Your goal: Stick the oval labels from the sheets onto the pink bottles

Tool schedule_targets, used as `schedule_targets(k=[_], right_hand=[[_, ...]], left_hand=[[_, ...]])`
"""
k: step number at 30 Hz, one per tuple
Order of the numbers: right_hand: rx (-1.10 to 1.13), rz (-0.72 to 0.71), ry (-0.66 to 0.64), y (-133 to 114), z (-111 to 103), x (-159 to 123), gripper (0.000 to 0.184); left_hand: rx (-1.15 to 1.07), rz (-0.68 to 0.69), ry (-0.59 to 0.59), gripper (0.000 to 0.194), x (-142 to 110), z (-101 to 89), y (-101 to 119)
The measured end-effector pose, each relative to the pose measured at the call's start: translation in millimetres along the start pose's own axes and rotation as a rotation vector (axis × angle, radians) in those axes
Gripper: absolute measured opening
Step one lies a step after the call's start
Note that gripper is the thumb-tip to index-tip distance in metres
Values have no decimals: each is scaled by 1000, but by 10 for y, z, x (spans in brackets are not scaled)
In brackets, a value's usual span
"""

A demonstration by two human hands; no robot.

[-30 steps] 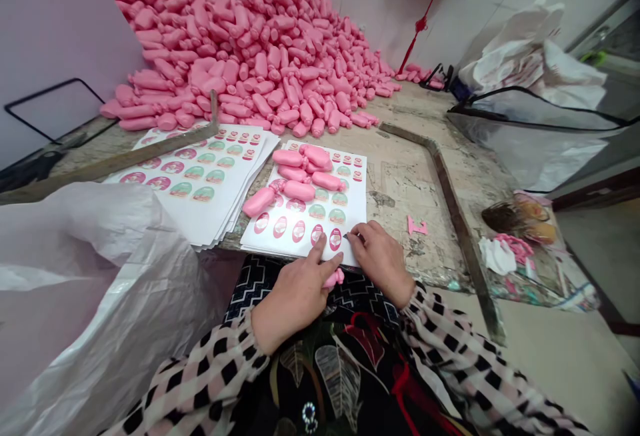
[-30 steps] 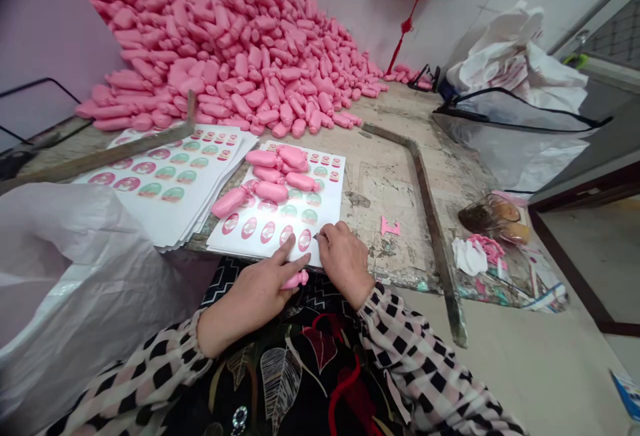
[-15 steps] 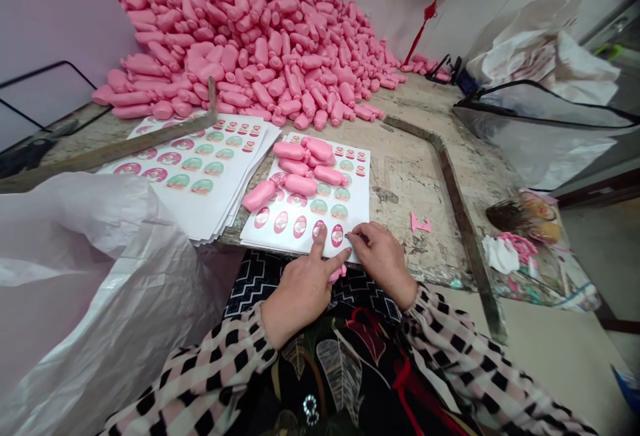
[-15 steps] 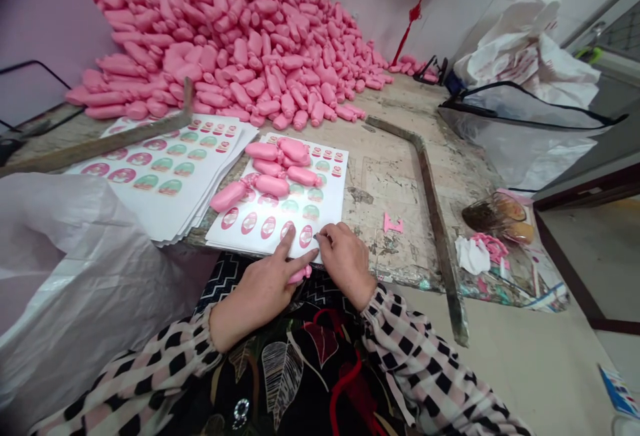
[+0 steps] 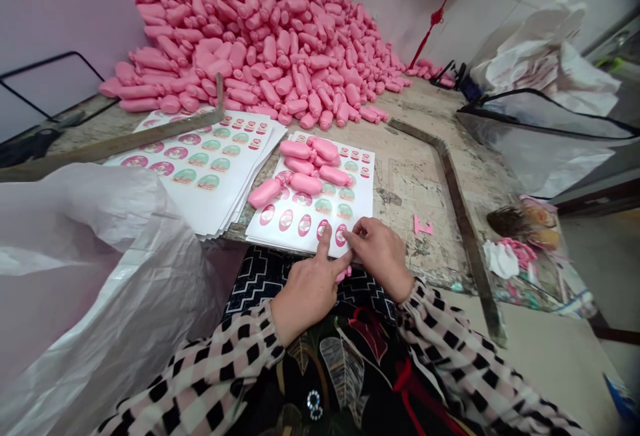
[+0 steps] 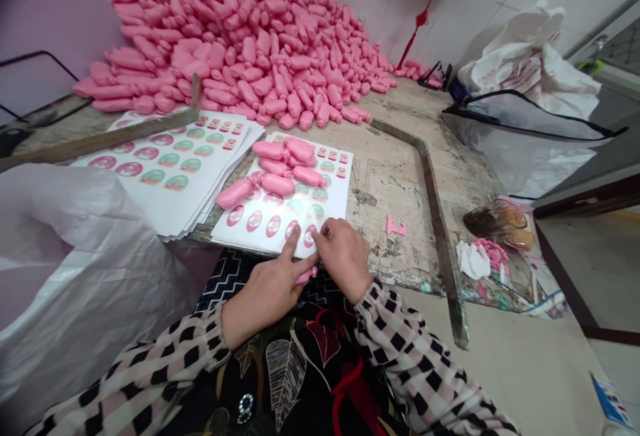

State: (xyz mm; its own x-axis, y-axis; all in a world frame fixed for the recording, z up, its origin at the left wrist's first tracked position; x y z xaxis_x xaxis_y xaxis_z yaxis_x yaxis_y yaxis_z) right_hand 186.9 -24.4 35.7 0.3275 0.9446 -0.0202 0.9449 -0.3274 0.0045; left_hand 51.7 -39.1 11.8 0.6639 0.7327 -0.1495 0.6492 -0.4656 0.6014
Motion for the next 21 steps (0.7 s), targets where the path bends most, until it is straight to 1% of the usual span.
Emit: schedule_targets(k=[4, 7, 10, 12, 14, 16, 18, 19, 21], right_hand=[[-93, -102, 90, -116, -173, -12, 25], [-63, -95, 147, -119, -305, -15, 26], [51, -25, 167, -6, -370, 15, 29], [140, 20, 142, 110, -338, 40, 32], [242, 54, 115, 234, -262, 56, 35], [393, 79, 110, 337, -181, 49, 36], [607, 79, 107, 376, -126, 9, 34], [720, 72, 99, 364, -114, -25, 33], [907, 42, 62, 272, -121, -117, 31]], left_hand=[[-22, -11, 3, 63, -8, 2, -8], [-48, -4, 9, 60, -5, 15, -24], [-76, 16, 8, 58, -15, 29, -45], [-117, 35, 14, 57, -42, 21, -54], [-218, 69, 37, 54, -80, -15, -44], [-421, 99, 85, 51, -111, -85, -26], [-770, 56, 122, 49, -112, -155, -36], [-997, -2, 118, 49, -100, -170, -54], [-1489, -174, 63, 53, -63, -146, -80]])
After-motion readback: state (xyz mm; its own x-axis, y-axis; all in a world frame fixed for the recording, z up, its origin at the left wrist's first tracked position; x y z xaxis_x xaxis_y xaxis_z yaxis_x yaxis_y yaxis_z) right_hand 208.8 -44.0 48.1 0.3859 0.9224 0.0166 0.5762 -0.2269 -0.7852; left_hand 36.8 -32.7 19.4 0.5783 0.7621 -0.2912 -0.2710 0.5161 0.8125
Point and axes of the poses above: each hand's wrist, its own x-axis towards the middle knuckle, its own z-axis out of the palm, y = z × x, the point moved 5 cm from there along x, towards the middle knuckle, and after that the axes turned 15 degrees about -x, right-handed, at the moved point
